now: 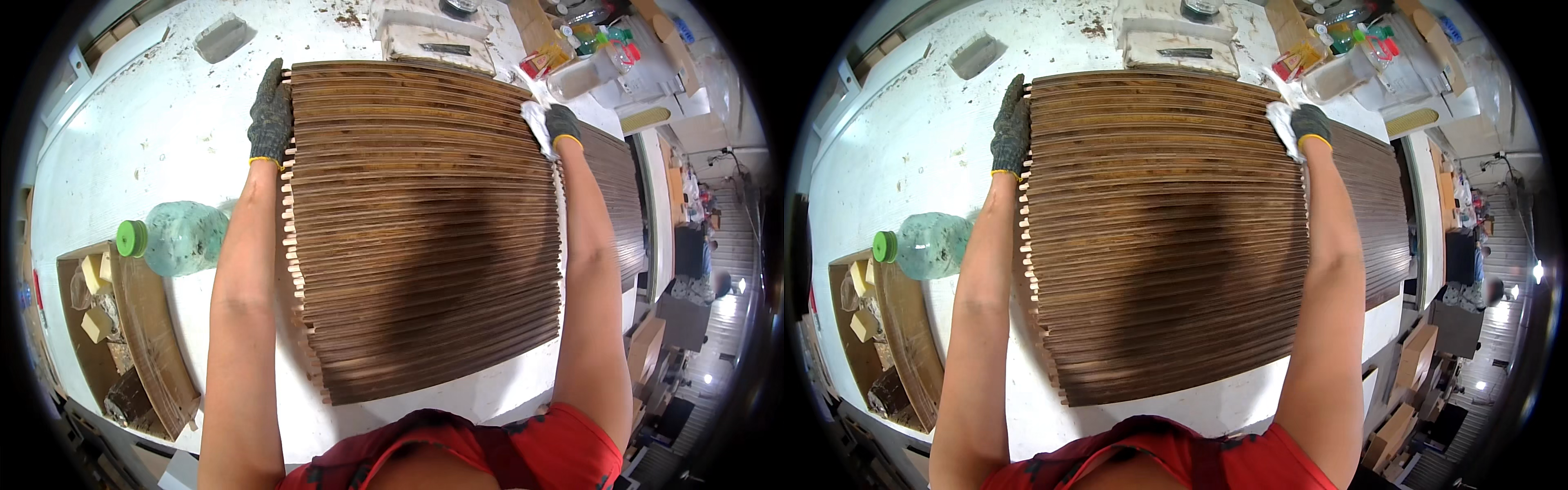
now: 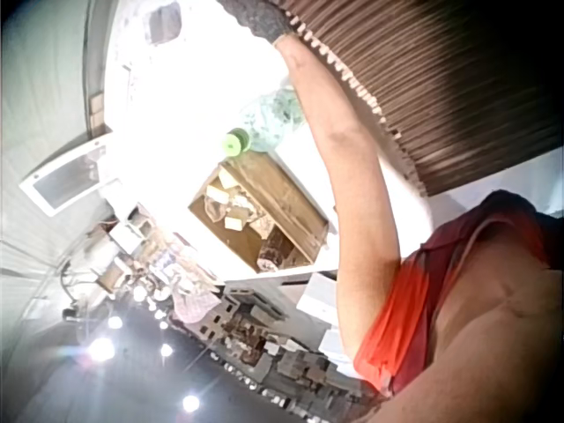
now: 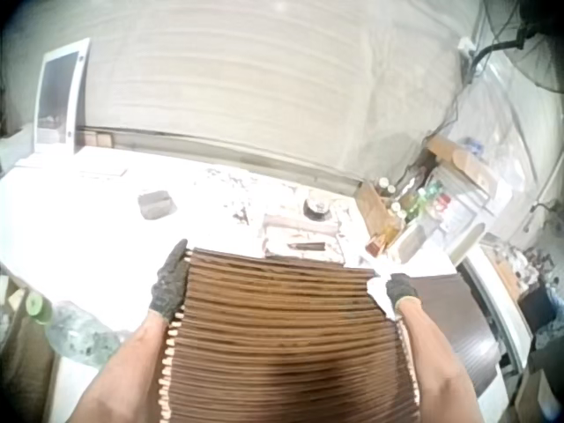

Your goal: The person is staining a large set of flexible wooden slats using a cloth and liquid from a bottle. They apply the liquid to the cloth, wipe it across the slats, and then flip sections to ensure even coverage.

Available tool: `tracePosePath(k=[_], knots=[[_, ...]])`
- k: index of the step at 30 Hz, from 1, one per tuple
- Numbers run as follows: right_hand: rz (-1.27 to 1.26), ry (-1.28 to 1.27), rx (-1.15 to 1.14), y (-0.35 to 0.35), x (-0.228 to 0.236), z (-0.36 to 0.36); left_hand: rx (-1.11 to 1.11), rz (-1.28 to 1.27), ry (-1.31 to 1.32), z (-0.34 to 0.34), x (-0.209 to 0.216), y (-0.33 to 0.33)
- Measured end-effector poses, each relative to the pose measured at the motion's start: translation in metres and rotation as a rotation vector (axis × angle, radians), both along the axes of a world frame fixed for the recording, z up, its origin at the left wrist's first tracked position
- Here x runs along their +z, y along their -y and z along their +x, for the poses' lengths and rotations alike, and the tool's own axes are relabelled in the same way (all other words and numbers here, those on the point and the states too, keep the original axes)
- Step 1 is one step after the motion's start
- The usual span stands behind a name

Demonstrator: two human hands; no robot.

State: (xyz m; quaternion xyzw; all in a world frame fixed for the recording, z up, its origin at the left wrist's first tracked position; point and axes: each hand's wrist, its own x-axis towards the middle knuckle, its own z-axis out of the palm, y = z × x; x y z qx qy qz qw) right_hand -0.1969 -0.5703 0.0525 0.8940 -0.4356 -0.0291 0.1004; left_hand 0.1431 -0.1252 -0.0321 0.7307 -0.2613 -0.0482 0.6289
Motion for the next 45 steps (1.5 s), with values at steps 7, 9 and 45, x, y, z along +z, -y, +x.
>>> tracePosePath(k=[7, 9, 45], knots=[[0.131, 0.528, 0.188, -0.039, -0.018, 0.033, 0.054, -0.062, 0.034, -0.011, 0.003, 0.005], [-0.045, 0.409, 0.049, -0.062, -0.026, 0.063, 0.096, -0.058, 0.123, -0.007, 0.002, 0.001], [0.107, 0.541, 0.947, -0.272, -0.001, 0.173, 0.035, -0.058, -0.142, -0.006, 0.012, -0.006]])
